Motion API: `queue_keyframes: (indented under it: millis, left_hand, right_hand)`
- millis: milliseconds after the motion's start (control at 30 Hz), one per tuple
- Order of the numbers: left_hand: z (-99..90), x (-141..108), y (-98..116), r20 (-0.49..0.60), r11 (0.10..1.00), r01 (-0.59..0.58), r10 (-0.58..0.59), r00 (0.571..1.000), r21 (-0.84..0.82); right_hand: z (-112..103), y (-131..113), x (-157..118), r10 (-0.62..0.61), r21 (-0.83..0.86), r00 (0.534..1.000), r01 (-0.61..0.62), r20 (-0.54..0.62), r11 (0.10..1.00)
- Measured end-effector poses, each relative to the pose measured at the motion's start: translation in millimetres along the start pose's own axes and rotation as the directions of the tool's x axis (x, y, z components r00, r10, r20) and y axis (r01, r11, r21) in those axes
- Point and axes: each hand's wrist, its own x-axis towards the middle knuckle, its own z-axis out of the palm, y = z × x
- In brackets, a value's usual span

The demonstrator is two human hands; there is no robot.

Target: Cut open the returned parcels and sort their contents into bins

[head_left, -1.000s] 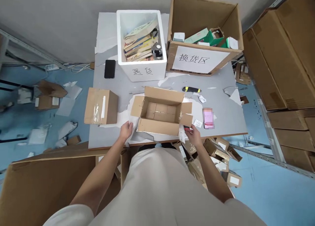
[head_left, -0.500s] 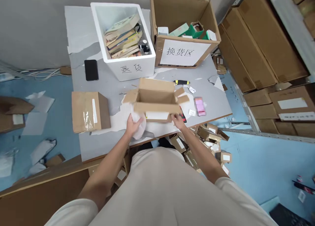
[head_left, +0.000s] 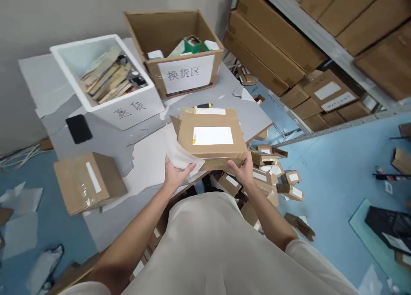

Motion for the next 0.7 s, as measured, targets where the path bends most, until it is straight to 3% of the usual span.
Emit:
queue_keyframes:
  millis: [100,200,400,500,567,700]
  left_hand:
    - [38.8,0.9,19.1,0.109,0.997,-0.019,0.011,0.994,0.071]
    - [82.8,-2.4,33.9,0.227,0.991,-0.104,0.081,0.970,0.089]
    - [179.0,-34.2,50.1,0.543,0.950,-0.306,0.226,0.809,0.061]
    - [224.7,-50.7,40.4,0.689,0.932,-0.354,0.206,0.695,0.079]
    - [254.8,-58.7,27.5,0.792,0.924,-0.369,0.148,0.592,0.103]
    - [316.7,-70.1,-7.7,0.952,0.949,-0.289,-0.034,0.304,0.126]
  right_hand:
    - [-30.4,17.8,-17.1,0.079,-0.042,0.987,-0.086,-0.139,0.995]
    - [-63.7,38.5,-37.5,0.184,-0.085,0.943,-0.215,-0.277,0.973]
    - [-132.2,74.8,-89.8,0.373,-0.176,0.784,-0.512,-0.496,0.841]
    - [-152.3,99.1,-113.4,0.420,-0.193,0.675,-0.638,-0.607,0.745]
    - [-160.2,122.8,-127.9,0.473,-0.191,0.604,-0.722,-0.641,0.665]
    - [-169.4,183.9,-155.6,0.615,-0.122,0.530,-0.807,-0.584,0.578]
